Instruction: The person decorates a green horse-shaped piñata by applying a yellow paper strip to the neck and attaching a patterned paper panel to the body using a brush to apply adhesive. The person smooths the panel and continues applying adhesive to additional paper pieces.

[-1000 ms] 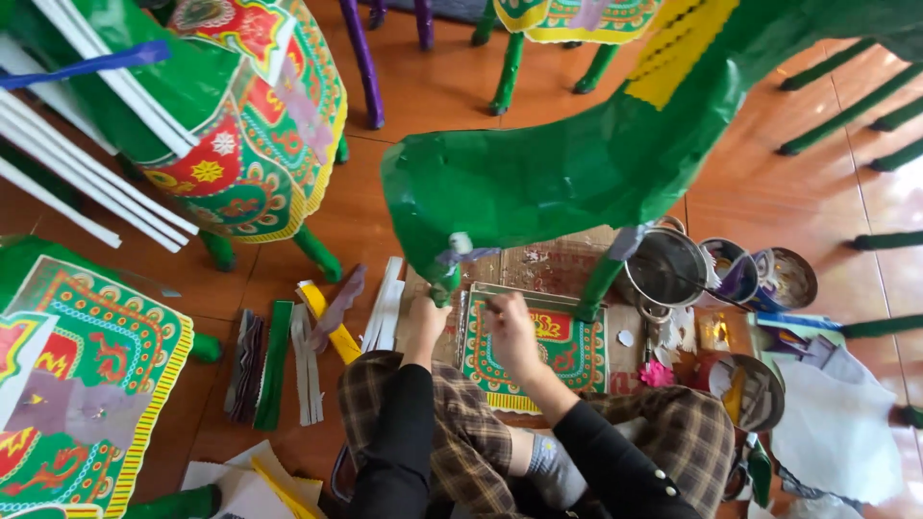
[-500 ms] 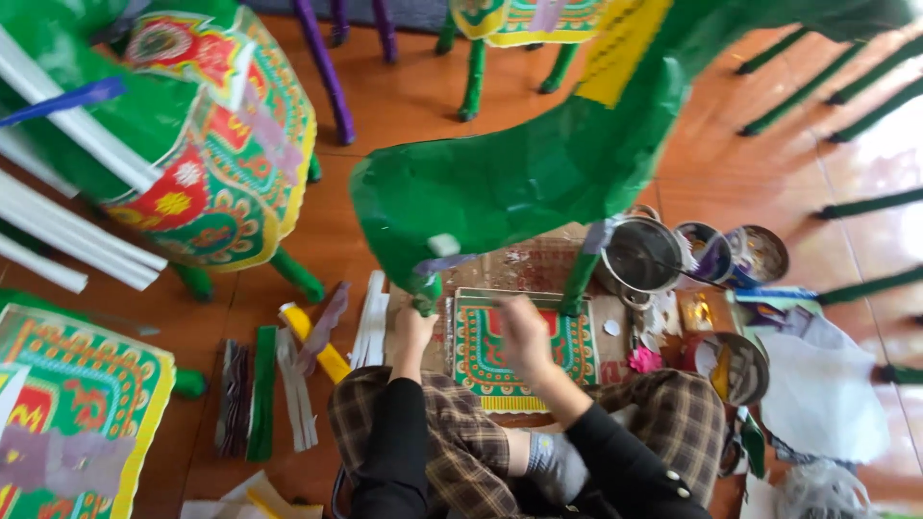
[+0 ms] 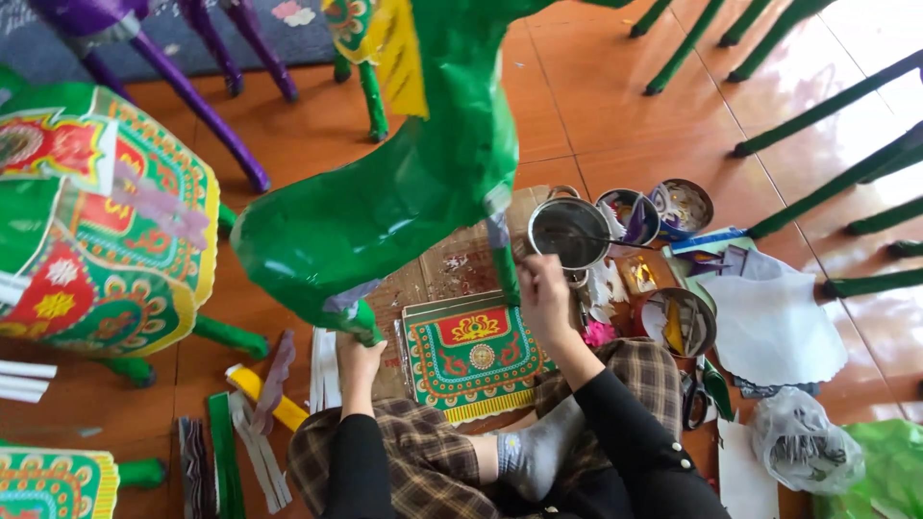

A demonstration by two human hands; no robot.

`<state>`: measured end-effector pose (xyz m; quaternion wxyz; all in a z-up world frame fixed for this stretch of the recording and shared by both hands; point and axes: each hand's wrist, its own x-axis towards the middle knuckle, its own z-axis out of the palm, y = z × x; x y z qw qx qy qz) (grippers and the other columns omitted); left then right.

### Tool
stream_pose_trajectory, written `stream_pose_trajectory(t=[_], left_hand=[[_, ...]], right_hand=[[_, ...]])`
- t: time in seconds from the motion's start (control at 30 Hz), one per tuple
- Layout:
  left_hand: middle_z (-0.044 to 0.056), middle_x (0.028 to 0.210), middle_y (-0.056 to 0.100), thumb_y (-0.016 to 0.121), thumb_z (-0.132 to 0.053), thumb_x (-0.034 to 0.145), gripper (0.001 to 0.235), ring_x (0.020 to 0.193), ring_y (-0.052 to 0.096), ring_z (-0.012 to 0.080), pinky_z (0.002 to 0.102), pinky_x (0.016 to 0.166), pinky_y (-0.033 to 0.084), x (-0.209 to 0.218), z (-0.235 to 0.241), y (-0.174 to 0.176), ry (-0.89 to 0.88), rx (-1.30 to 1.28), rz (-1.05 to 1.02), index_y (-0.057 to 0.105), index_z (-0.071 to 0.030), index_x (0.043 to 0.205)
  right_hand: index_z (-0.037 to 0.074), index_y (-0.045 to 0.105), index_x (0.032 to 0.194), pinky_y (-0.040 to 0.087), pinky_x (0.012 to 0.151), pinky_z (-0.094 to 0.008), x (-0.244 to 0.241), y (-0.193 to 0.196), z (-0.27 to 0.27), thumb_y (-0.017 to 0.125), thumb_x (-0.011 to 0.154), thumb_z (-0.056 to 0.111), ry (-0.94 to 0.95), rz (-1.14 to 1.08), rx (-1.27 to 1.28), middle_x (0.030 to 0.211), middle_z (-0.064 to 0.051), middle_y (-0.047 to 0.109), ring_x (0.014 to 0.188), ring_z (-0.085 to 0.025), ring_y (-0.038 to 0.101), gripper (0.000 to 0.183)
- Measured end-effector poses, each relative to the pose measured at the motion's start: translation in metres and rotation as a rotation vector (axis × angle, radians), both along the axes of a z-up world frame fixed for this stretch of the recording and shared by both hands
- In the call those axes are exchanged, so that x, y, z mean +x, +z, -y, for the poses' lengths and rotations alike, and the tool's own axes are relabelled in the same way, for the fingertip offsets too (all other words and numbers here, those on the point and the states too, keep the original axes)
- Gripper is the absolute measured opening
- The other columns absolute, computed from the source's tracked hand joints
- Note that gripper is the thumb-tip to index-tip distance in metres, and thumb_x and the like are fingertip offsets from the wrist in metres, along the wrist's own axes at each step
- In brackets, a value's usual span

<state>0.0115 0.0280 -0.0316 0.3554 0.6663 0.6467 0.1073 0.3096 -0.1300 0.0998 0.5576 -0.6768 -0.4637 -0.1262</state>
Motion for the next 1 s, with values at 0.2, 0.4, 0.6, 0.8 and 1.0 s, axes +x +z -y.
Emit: stream_pose_trajectory(t=[0.2, 0.4, 0.6, 0.8, 1.0], left_hand=[[0.018, 0.112, 0.071, 0.083, -0.018, 0.068, 0.049, 0.117, 0.063, 0.0337, 0.044, 0.1, 0.051, 0.0, 0.001, -0.004, -0.03, 0.078, 0.087, 0.068, -0.004, 0.112], [0.024, 0.121, 0.067, 0.087, -0.019, 0.065, 0.064, 0.122, 0.059, 0.0357, 0.044, 0.105, 0.047, -0.003, 0.001, -0.014, -0.002, 0.08, 0.078, 0.065, 0.003, 0.12], [0.022, 0.13, 0.062, 0.085, -0.034, 0.07, 0.076, 0.126, 0.056, 0.0359, 0.047, 0.111, 0.043, -0.017, -0.005, -0.034, -0.019, 0.025, -0.047, 0.055, 0.001, 0.131], [0.006, 0.095, 0.076, 0.063, -0.039, 0.092, 0.029, 0.096, 0.073, 0.03, 0.043, 0.085, 0.058, -0.011, 0.041, -0.01, -0.074, 0.12, -0.495, 0.076, -0.016, 0.103], [0.018, 0.124, 0.067, 0.071, -0.016, 0.087, 0.043, 0.122, 0.06, 0.034, 0.046, 0.103, 0.049, 0.067, 0.115, 0.033, -0.475, 0.099, -0.13, 0.064, -0.009, 0.128]], right_hand=[[0.007, 0.061, 0.099, 0.053, 0.049, -0.037, 0.057, -0.028, 0.038, 0.064, 0.092, 0.002, -0.112, -0.108, -0.053, 0.086, -0.012, 0.058, 0.078, -0.031, 0.062, 0.008], [0.02, 0.068, 0.096, 0.06, 0.072, -0.047, 0.141, -0.096, 0.056, 0.073, 0.079, 0.027, -0.407, 0.087, -1.128, 0.106, -0.01, 0.068, 0.084, -0.036, 0.073, 0.019], [0.02, 0.078, 0.082, 0.059, 0.07, -0.032, 0.133, -0.079, 0.031, 0.067, 0.08, 0.016, -0.391, 0.519, -1.164, 0.094, -0.003, 0.062, 0.088, -0.022, 0.067, 0.011], [0.013, 0.068, 0.084, 0.059, 0.055, -0.038, 0.103, -0.082, 0.065, 0.067, 0.074, 0.012, -0.418, 0.427, -0.954, 0.092, -0.009, 0.053, 0.086, -0.028, 0.061, 0.011], [0.018, 0.055, 0.118, 0.059, 0.057, -0.05, 0.072, -0.129, 0.066, 0.067, 0.073, 0.005, -0.277, 0.109, -0.895, 0.089, -0.013, 0.06, 0.066, -0.039, 0.07, 0.049]])
